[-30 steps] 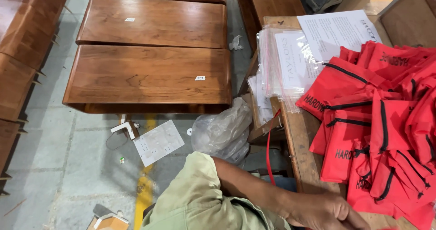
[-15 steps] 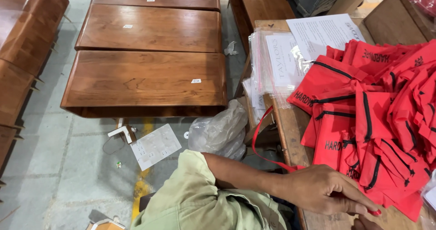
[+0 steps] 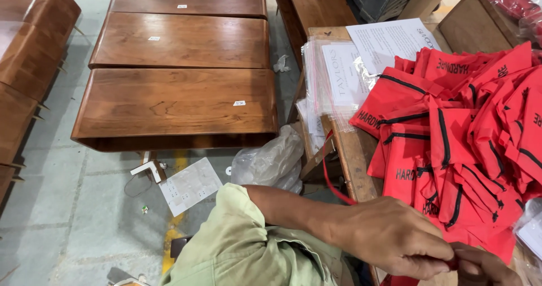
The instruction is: The person sits at a workbench and threads red ribbon through the zipper sliders of red zippered pouches, pulling the ribbon through and knotting it to form a pull tab, then sets the finished pouch on a pile and picks up the next pouch.
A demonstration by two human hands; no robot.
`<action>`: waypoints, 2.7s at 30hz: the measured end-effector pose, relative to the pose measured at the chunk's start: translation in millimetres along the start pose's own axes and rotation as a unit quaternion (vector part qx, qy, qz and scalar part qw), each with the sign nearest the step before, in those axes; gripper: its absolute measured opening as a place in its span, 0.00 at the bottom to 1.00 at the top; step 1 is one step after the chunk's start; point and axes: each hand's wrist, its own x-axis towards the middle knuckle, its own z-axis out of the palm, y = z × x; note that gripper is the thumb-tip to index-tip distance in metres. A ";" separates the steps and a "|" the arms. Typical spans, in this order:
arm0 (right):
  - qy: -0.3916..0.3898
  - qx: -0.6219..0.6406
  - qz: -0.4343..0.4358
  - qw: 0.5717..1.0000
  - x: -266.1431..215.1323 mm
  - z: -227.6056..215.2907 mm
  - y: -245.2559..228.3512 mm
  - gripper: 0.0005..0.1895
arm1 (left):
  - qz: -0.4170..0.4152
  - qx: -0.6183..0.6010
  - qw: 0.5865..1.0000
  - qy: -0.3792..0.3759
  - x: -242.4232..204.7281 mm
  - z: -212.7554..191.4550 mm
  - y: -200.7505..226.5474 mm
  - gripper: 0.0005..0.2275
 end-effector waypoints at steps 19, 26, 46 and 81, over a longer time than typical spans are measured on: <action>0.077 0.071 0.182 0.978 85.0 10.6 -107.6 0.04 | 0.127 0.250 0.957 0.071 -2.3 -10.5 -16.8 0.20; 0.042 0.207 0.263 0.941 108.3 0.6 -126.9 0.05 | 0.180 0.158 0.971 0.029 20.3 -46.5 4.6 0.22; -0.121 0.080 0.105 0.984 136.4 4.4 -111.9 0.19 | -0.179 -0.124 0.976 0.024 29.1 -36.8 -19.1 0.04; 0.046 -0.051 0.013 0.998 72.0 23.2 11.7 0.07 | -0.180 -0.450 0.874 0.035 13.3 21.3 -63.8 0.13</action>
